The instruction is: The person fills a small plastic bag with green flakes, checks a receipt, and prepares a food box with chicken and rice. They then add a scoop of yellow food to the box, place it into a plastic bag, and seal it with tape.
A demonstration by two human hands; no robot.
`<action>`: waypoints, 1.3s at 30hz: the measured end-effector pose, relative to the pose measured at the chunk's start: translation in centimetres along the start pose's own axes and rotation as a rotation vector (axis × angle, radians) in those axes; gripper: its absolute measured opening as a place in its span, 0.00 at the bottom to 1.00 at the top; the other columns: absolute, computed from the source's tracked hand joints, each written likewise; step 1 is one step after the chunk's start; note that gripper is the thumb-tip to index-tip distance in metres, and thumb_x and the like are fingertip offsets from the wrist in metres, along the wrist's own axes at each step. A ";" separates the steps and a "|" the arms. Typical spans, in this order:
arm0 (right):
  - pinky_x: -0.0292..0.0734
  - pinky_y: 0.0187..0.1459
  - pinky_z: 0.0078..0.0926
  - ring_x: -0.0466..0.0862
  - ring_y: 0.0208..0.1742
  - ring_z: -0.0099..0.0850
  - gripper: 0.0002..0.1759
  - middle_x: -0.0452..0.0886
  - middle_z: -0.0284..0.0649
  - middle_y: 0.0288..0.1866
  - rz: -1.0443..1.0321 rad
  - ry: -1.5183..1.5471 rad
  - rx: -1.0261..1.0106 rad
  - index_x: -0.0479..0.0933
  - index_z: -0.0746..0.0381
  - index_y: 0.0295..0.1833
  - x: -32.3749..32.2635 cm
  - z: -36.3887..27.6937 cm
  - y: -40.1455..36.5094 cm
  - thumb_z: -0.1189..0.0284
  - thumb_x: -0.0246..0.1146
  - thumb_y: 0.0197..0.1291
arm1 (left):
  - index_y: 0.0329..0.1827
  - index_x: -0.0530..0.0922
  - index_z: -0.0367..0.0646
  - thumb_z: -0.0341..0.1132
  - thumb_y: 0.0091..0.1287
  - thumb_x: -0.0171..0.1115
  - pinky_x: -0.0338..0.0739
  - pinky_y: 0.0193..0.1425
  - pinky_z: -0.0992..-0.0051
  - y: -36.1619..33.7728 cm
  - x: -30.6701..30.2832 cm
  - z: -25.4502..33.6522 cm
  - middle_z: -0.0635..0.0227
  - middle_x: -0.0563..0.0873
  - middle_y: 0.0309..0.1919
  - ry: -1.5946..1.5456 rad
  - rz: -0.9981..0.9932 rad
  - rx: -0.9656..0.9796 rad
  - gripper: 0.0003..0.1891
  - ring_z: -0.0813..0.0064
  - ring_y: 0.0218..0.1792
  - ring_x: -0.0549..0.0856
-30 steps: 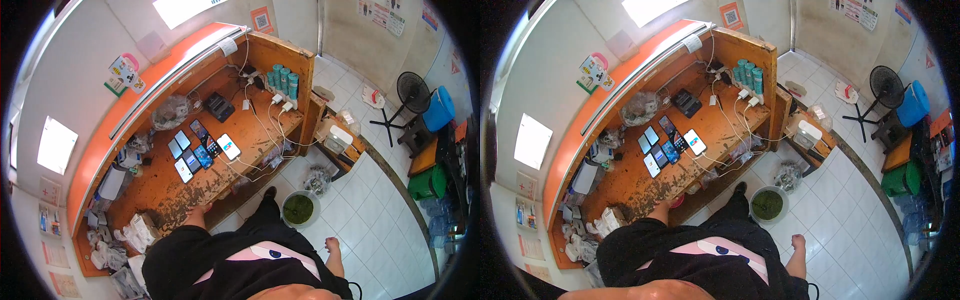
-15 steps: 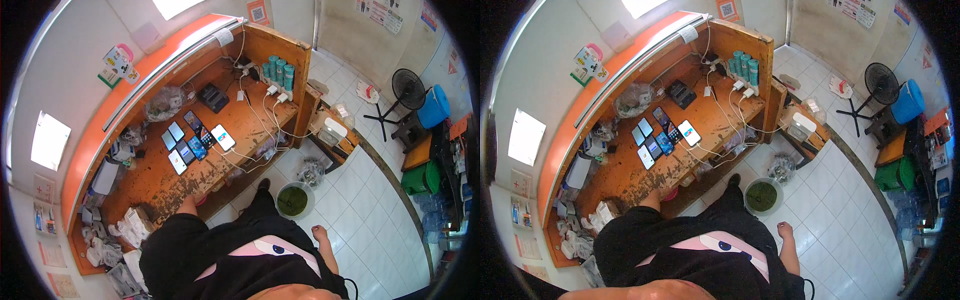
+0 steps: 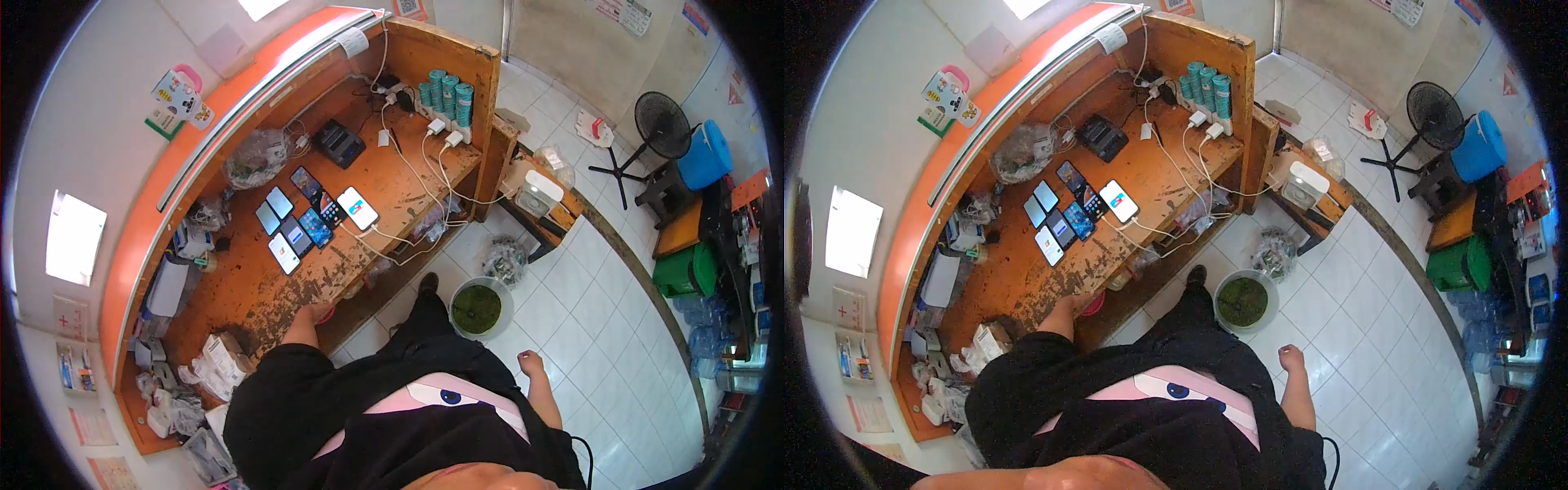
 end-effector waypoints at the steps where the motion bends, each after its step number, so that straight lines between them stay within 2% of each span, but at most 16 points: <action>1: 0.77 0.61 0.42 0.83 0.57 0.49 0.17 0.85 0.52 0.52 -0.001 0.007 -0.012 0.84 0.57 0.49 0.0 -0.2 0.1 0.57 0.63 0.64 | 0.80 0.60 0.46 0.85 0.54 0.46 0.59 0.75 0.45 -0.8 0.0 0.0 0.53 0.60 0.79 0.007 0.010 0.016 0.60 0.50 0.78 0.61; 6: 0.80 0.56 0.40 0.86 0.52 0.46 0.18 0.88 0.49 0.47 -0.007 0.038 -0.049 0.86 0.57 0.48 0.6 -1.6 -0.1 0.56 0.64 0.62 | 0.80 0.61 0.45 0.83 0.56 0.48 0.60 0.75 0.47 -2.5 0.2 0.5 0.53 0.59 0.79 0.001 0.040 0.027 0.58 0.51 0.78 0.62; 12: 0.79 0.58 0.41 0.85 0.54 0.48 0.16 0.87 0.51 0.49 -0.029 0.014 -0.075 0.84 0.56 0.48 1.0 -1.6 0.0 0.57 0.64 0.64 | 0.80 0.61 0.45 0.80 0.58 0.52 0.60 0.76 0.51 -3.2 0.0 0.4 0.53 0.58 0.80 -0.048 0.082 -0.052 0.56 0.53 0.77 0.63; 16: 0.79 0.58 0.41 0.85 0.54 0.49 0.16 0.87 0.52 0.49 -0.025 0.008 -0.023 0.84 0.56 0.48 -0.1 -1.7 -0.8 0.57 0.64 0.64 | 0.80 0.61 0.45 0.79 0.58 0.53 0.61 0.75 0.51 0.2 -1.4 -1.1 0.53 0.59 0.80 0.012 0.033 -0.077 0.56 0.54 0.77 0.64; 19: 0.79 0.58 0.41 0.85 0.54 0.49 0.16 0.87 0.52 0.49 -0.003 0.003 -0.008 0.84 0.56 0.49 -0.3 -0.7 -0.8 0.57 0.64 0.64 | 0.79 0.63 0.46 0.80 0.59 0.50 0.64 0.74 0.52 5.4 -1.7 -2.8 0.53 0.62 0.78 0.094 -0.007 0.051 0.55 0.54 0.77 0.65; 24: 0.79 0.58 0.41 0.85 0.54 0.49 0.17 0.87 0.52 0.49 -0.005 0.000 -0.015 0.84 0.57 0.49 -0.5 0.1 -1.2 0.58 0.64 0.63 | 0.78 0.65 0.45 0.80 0.58 0.50 0.66 0.73 0.52 -1.0 -1.9 0.1 0.53 0.63 0.78 0.233 0.057 -0.057 0.54 0.53 0.76 0.66; 28: 0.79 0.58 0.39 0.85 0.55 0.44 0.17 0.87 0.48 0.50 0.001 -0.030 -0.008 0.86 0.54 0.50 -0.3 -0.3 -1.3 0.56 0.64 0.64 | 0.77 0.65 0.44 0.81 0.58 0.48 0.65 0.73 0.50 3.7 -2.0 -1.2 0.53 0.64 0.78 0.242 0.102 -0.105 0.56 0.51 0.76 0.66; 30: 0.79 0.58 0.39 0.86 0.55 0.44 0.16 0.87 0.47 0.50 0.001 -0.020 0.002 0.86 0.54 0.50 -0.1 -0.6 -1.4 0.56 0.64 0.64 | 0.75 0.67 0.43 0.81 0.58 0.49 0.67 0.72 0.51 5.3 -1.8 -1.7 0.53 0.66 0.75 0.252 0.127 -0.096 0.54 0.52 0.73 0.69; 39: 0.80 0.56 0.39 0.86 0.53 0.43 0.17 0.88 0.45 0.49 -0.018 -0.004 -0.027 0.86 0.54 0.50 0.3 -0.6 -1.1 0.56 0.64 0.64 | 0.67 0.76 0.39 0.78 0.59 0.53 0.73 0.65 0.56 4.3 -1.1 -1.5 0.53 0.79 0.65 0.280 0.223 -0.046 0.50 0.54 0.64 0.78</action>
Point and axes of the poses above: each hand's wrist, its own y-axis towards the middle knuckle, its own x-axis out of the palm, z = x × y, the point moved 1 cm from there along y, towards the middle knuckle
